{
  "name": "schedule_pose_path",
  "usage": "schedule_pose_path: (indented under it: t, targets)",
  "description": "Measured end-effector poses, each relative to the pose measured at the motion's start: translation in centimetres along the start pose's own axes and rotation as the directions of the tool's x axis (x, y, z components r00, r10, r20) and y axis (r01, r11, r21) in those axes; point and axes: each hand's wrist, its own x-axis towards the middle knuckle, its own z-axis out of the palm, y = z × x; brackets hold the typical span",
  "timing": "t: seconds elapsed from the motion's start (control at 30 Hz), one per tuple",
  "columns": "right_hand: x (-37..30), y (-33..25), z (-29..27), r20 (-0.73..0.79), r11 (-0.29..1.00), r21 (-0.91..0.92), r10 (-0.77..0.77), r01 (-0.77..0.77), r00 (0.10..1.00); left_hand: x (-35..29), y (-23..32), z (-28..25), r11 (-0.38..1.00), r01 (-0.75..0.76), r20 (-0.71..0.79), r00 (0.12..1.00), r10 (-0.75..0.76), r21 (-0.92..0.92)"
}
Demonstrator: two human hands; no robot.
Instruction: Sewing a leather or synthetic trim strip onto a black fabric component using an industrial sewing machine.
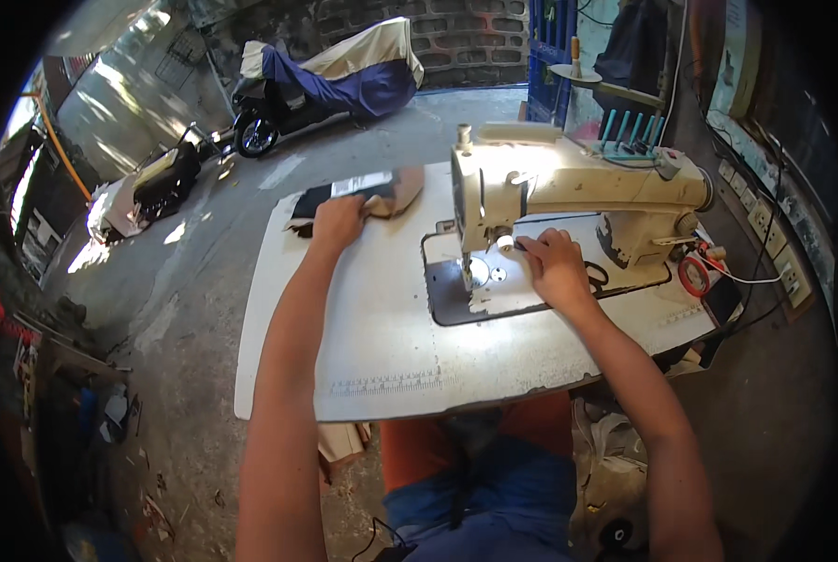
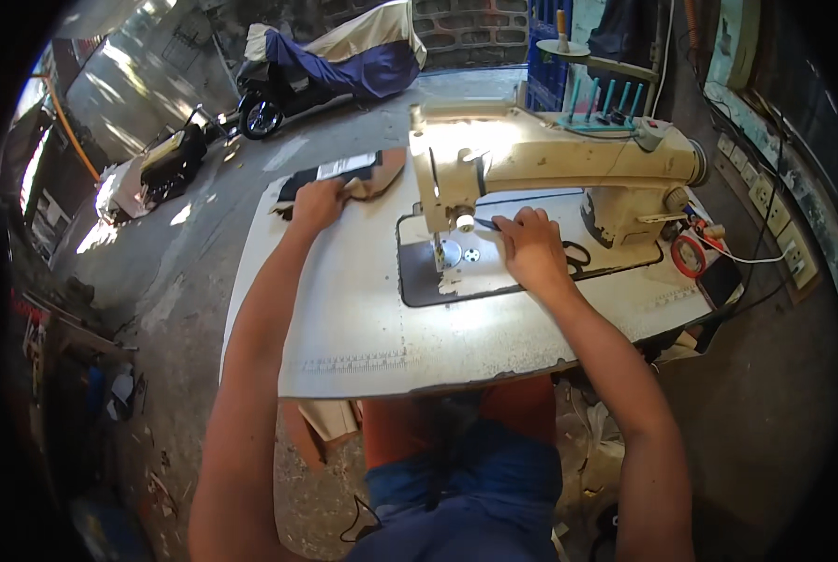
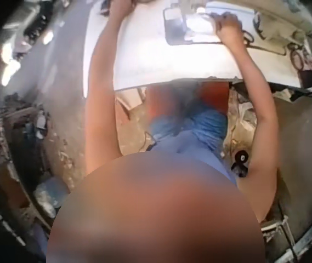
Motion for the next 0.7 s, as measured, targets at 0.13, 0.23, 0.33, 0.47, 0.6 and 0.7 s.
schedule_pose_path:
  t: [0.13,0.23,0.33,0.47,0.6,0.7]
  targets:
    - [-0.2,-0.5,0.5,-0.070,0.999,-0.027,0.026,-0.028,0.997,-4.8,-1.0,-4.9,1.000,-0.025,0.086,0.996,0.024,0.017]
    - [-0.4,0.3,0.1,-0.056,0.998,-0.026,0.055,-0.057,0.997,-9.9,1.6,-9.4,0.992,-0.127,0.280,0.952,0.125,-0.010]
    - [-0.3,0.6,0.5,-0.039,0.997,-0.022,0.078,-0.079,0.996,-16.1,7.0,-14.2,0.980,-0.186,0.470,0.860,0.198,-0.072]
    - [-0.2,0.4,0.9,-0.034,0.998,-0.002,0.061,-0.062,0.998,-23.2,11.3,-18.0,0.924,-0.310,0.475,0.793,0.382,-0.226]
    - [-0.4,0.4,1.8,-0.037,0.998,-0.026,0.057,-0.058,0.998,-26.7,15.3,-19.6,0.826,-0.288,0.512,0.672,0.535,-0.484]
    - [-0.5,0.2,1.9,-0.047,0.998,-0.032,0.061,-0.063,0.997,-27.2,15.7,-23.1,0.739,-0.345,0.349,0.714,0.607,-0.578]
